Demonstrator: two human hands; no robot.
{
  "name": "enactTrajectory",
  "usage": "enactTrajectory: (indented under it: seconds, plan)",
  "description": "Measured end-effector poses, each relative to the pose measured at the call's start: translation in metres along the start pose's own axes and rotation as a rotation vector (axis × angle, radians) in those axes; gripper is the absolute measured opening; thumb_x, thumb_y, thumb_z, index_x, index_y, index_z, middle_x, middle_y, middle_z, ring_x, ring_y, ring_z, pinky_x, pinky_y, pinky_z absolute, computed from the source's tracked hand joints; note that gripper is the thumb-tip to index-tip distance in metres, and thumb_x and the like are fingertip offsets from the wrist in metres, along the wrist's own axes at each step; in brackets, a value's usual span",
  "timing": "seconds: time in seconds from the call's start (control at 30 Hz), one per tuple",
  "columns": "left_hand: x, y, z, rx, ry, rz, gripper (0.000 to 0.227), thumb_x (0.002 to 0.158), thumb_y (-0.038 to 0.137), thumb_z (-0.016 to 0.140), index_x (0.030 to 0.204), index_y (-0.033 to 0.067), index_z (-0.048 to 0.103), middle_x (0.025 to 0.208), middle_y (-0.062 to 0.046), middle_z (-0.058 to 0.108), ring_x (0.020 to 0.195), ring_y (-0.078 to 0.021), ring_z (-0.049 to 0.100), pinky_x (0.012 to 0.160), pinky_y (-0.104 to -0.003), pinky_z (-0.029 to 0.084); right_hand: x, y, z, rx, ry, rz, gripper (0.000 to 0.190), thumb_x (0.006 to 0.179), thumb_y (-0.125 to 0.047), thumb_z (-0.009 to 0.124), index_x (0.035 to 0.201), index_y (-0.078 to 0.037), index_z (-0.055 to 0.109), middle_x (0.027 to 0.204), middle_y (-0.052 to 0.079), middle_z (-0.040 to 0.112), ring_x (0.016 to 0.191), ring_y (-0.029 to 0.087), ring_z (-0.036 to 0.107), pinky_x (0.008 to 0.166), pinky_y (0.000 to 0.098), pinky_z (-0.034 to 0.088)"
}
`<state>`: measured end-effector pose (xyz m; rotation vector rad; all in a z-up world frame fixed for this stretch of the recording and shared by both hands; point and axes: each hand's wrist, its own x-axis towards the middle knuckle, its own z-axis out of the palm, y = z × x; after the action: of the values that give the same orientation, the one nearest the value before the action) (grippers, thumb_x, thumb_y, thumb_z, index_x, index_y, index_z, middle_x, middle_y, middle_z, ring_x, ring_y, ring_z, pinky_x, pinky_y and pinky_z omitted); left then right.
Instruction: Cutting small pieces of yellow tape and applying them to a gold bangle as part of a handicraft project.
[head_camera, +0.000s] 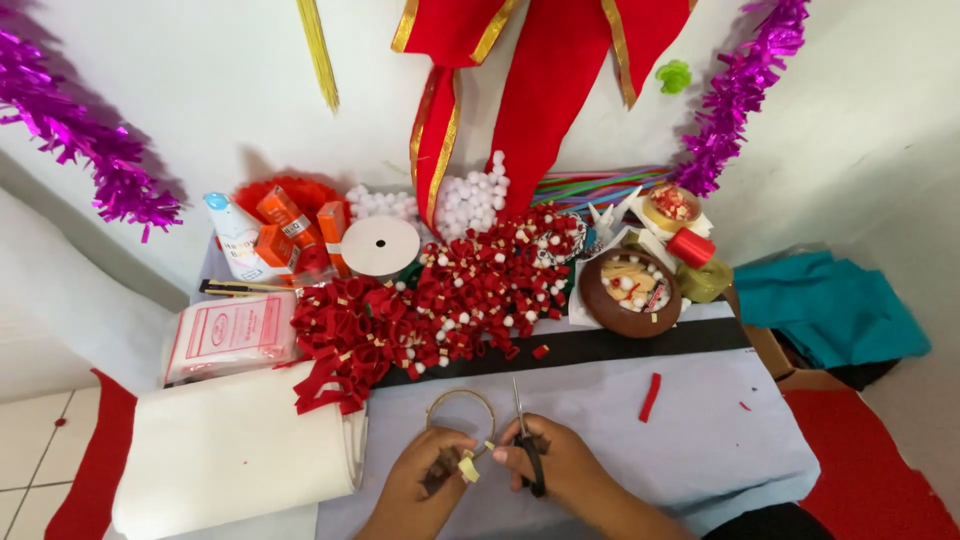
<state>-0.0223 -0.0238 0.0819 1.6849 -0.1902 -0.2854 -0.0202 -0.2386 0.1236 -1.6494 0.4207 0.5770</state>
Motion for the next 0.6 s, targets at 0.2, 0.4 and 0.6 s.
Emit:
enactTrajectory:
  seconds: [0.2,0.4,0.6]
  plan:
    - [0.002,-0.022,0.004,-0.044,0.017,0.123,0.029,0.085,0.001,0.074,0.111,0.0131,0.079,0.1,-0.003,0.071,0.078,-0.0124,0.067,0.067,-0.026,0.051,-0.004,0.004,0.001,-0.019,-0.011,-0.091,0.02,0.086,-0.024,0.084,0.095,-0.009,0.074,0.059,0.012,0.069,0.047,0.014,0.052,0.045,0.0254,0.038]
    - [0.008,-0.03,0.0,-0.3,0.027,-0.023,0.026,0.089,-0.005,0.069,0.112,0.0068,0.074,0.098,-0.006,0.076,0.09,-0.0151,0.07,0.077,-0.029,0.053,-0.032,-0.031,-0.009,-0.63,0.05,-0.085,0.066,0.077,-0.047,0.083,0.138,-0.036,0.061,0.073,-0.001,0.063,0.071,0.013,0.059,0.071,0.0254,0.042]
    - [0.009,-0.021,-0.009,-0.323,0.048,-0.049,0.026,0.091,0.005,0.068,0.116,0.0091,0.074,0.098,-0.007,0.074,0.088,-0.0174,0.066,0.078,-0.033,0.052,-0.057,-0.066,-0.013,-1.044,0.099,0.014,0.101,0.084,-0.055,0.076,0.164,-0.051,0.014,0.093,0.005,0.072,0.086,0.027,0.068,0.069,0.0375,0.045]
